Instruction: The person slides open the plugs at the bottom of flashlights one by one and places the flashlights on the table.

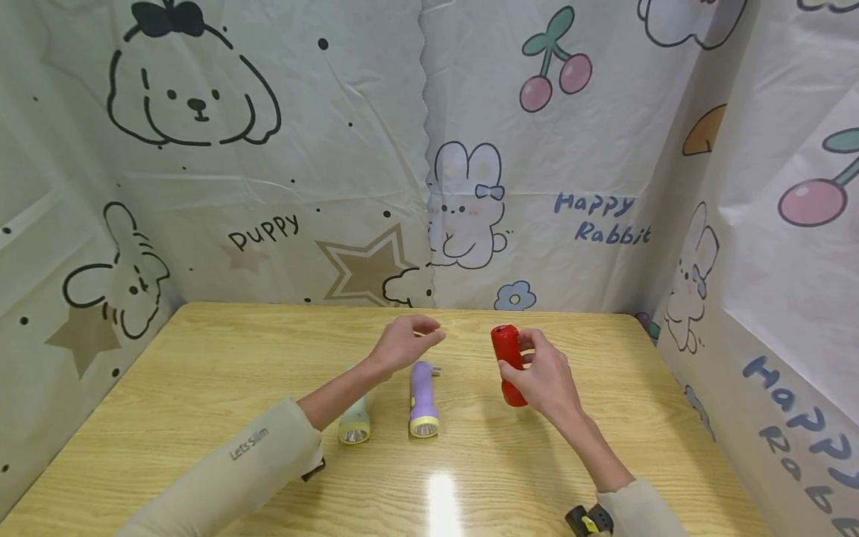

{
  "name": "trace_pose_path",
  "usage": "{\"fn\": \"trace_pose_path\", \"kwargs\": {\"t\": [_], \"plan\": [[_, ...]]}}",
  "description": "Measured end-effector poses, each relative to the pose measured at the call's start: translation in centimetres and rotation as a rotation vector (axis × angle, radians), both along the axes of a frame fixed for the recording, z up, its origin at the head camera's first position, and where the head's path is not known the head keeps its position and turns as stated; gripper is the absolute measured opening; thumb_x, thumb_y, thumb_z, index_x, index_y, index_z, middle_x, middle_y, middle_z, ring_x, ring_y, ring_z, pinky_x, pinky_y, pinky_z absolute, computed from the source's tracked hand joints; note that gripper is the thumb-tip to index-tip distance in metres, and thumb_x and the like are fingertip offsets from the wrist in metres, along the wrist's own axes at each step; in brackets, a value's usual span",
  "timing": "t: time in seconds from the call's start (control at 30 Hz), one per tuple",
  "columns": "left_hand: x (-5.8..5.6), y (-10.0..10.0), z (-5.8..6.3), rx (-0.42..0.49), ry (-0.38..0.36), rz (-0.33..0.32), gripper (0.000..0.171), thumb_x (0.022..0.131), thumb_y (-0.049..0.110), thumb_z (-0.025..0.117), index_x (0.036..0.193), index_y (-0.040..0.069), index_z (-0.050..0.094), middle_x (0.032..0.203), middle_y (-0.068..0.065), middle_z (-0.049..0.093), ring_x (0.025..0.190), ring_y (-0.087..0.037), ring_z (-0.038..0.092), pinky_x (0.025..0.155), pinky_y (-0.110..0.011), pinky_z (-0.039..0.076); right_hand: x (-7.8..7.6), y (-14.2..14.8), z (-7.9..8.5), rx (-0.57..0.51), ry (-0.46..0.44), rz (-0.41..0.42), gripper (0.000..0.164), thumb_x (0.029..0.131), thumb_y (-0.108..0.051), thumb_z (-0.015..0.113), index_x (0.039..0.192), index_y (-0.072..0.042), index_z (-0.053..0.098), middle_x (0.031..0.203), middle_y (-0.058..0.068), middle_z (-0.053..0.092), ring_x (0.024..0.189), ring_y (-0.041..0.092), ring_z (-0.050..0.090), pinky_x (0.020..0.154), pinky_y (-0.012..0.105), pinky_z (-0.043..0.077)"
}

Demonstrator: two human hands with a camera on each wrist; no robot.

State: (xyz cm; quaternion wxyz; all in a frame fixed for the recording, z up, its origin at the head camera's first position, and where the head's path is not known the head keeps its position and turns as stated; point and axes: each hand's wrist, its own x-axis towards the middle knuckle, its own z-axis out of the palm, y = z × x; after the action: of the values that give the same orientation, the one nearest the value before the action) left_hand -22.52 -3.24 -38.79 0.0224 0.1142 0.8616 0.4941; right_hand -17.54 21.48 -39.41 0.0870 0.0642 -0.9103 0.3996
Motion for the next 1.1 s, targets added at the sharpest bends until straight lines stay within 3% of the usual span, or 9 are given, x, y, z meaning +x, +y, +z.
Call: {"fn": "trace_pose_path", "kwargs": {"t": [0.53,1.1], "plan": [[1.0,1.2,2.0,0.019,-0.001,-0.023,0.033,0.097,0.028,0.068,0.122,0.006,0.07,0.113,-0.006,0.07,0.104,-0.022,0.064,0.082,-0.033,0.054,-0.1,-0.8,-0.1,-0.03,0.014,0.0,0.047,0.089,-0.011,0.073,0.128,0.003,0.051,0.115,0.023,0.063,0.098,0.039,0.065,0.077,0.052,0.058],[1.5,1.9,2.7,0.054,0.0,-0.064,0.027,0.097,0.027,0.067,0.115,0.008,0.075,0.108,-0.002,0.072,0.099,-0.017,0.066,0.082,-0.034,0.054,0.0,-1.3,-0.4,-0.076,0.069,0.028,0.047,0.086,-0.004,0.074,0.125,0.004,0.05,0.115,0.022,0.062,0.1,0.037,0.064,0.082,0.05,0.057]]}}
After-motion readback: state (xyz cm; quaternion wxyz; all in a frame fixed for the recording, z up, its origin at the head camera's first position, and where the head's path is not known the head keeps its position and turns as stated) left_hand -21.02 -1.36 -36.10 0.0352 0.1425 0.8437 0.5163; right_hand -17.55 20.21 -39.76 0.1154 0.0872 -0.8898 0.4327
